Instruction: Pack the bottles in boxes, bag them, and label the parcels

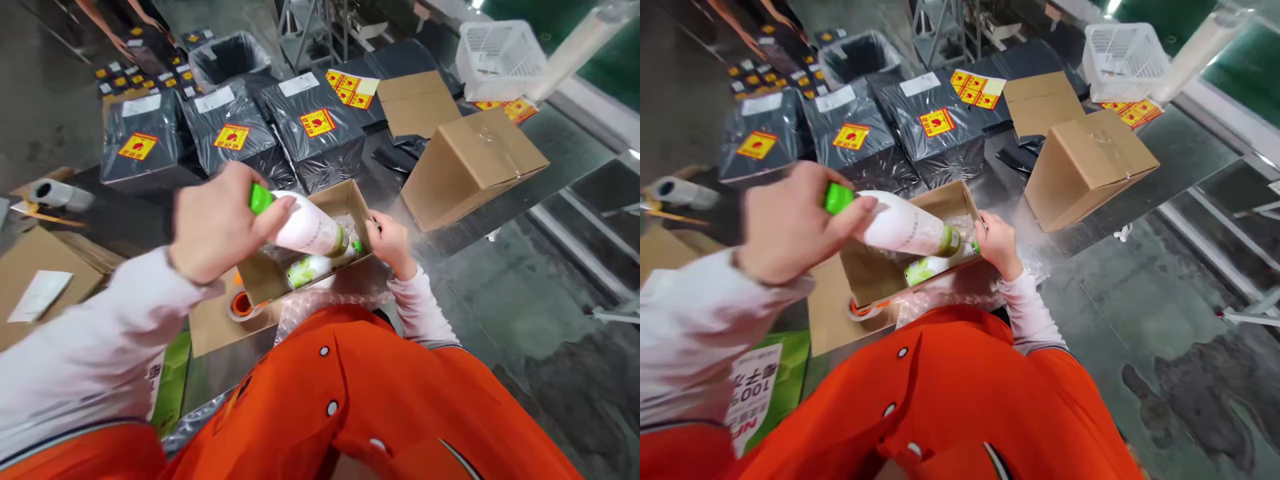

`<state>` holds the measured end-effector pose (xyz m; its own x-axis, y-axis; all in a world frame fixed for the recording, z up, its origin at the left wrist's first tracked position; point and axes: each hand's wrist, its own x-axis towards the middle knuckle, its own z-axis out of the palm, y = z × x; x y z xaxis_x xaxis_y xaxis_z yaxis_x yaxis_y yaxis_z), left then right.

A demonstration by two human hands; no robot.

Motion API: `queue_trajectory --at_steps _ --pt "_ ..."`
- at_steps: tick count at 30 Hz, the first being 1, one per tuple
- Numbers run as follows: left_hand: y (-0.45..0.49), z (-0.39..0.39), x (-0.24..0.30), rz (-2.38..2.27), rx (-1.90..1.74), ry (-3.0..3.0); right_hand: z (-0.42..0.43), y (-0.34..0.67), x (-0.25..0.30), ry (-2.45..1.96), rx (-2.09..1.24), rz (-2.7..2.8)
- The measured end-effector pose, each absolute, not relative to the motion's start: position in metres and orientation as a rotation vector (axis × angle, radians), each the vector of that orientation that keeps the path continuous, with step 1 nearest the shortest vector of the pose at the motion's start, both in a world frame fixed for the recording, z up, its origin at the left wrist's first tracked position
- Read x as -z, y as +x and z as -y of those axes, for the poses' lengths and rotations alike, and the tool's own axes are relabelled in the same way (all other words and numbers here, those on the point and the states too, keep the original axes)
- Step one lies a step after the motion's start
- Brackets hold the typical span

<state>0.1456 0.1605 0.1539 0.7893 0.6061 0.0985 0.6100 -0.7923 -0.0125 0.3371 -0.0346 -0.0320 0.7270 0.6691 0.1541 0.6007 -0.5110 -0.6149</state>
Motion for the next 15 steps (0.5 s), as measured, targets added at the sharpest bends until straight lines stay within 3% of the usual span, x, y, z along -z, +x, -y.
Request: queue_trajectory --at_steps 4,8,15 --pt "0.209 -0.157 -0.078 0.853 -0.078 -3.008 0.027 0.340 0.028 -2.282 -0.188 0.988" --pt "0.204 -0.164 -0.020 0.744 -0.327 -3.005 0.017 0.346 0.023 -2.333 -0.220 1.042" --pt "0.155 -0.179 -0.016 1.025 -0.826 -2.688 0.017 0.347 0.023 -2.302 -0.205 1.130"
